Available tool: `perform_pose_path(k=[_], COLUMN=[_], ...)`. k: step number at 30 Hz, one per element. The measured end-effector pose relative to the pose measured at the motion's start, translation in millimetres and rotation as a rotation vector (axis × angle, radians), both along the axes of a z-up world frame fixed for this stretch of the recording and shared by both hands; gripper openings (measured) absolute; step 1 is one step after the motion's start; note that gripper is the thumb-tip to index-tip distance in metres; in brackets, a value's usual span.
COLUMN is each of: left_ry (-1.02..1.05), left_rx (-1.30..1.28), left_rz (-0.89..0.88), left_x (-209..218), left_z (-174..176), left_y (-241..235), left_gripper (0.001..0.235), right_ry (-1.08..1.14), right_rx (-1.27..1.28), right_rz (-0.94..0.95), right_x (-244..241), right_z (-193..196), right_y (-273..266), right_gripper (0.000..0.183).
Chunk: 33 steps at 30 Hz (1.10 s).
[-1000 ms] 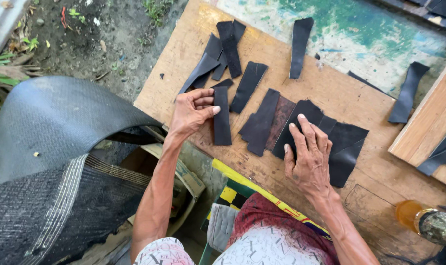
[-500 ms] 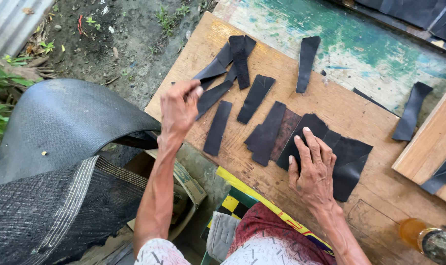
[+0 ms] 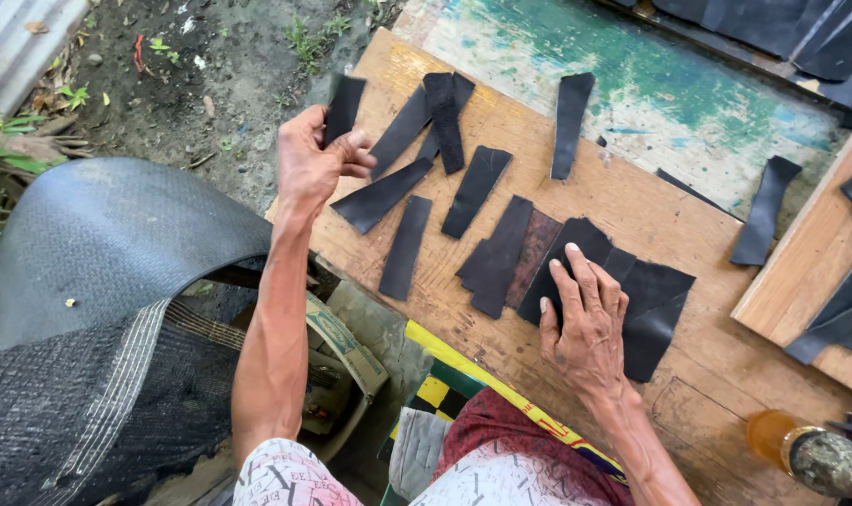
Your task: The person arranges and aligns multiple black rubber strips on a wooden workbench. They pick up a larger rectangular rubber piece, apply a liquid from a small jar using a brush, and then place the strips onto the treated surface. The person presses the pieces together to secure them.
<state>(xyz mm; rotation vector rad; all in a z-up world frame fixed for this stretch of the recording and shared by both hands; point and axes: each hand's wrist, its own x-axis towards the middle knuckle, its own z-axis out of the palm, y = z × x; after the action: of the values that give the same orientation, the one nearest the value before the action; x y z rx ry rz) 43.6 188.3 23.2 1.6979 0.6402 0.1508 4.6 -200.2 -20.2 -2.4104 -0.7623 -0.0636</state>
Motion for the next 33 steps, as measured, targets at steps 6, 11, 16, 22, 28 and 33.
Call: perform_pose_path(k=[6, 11, 16, 22, 28, 33], left_ry=[-0.124, -0.16, -0.147, -0.112, 0.013, 0.146], left_rx=[-0.941, -0.969, -0.976, -0.831, -0.871, -1.067], left_rz=[-0.167, -0.23, -0.184, -0.159, -0.221, -0.388], left_x=[-15, -18, -19, -26, -66, -107], left_z=[-6, -14, -20, -34, -17, -13], left_y=[-29, -46, -50, -68, -134, -206], left_gripper=[0.041, 0.044, 0.038, 0.033, 0.03, 0.033], right_ry=[-0.007, 0.007, 0.028, 0.112, 0.187, 0.363], right_rx=[-0.003, -0.016, -0.022, 0.021, 0.219, 0.486], right_rz=[0.004, 0.017, 0.026, 0.027, 0.014, -0.124], right_x=[0, 0, 0, 4, 10, -10], right_z=[-4, -4, 0, -1, 16, 40], right_y=[0, -1, 0, -6, -11, -33], right_gripper=[0.049, 0.048, 0.049, 0.053, 0.054, 0.031])
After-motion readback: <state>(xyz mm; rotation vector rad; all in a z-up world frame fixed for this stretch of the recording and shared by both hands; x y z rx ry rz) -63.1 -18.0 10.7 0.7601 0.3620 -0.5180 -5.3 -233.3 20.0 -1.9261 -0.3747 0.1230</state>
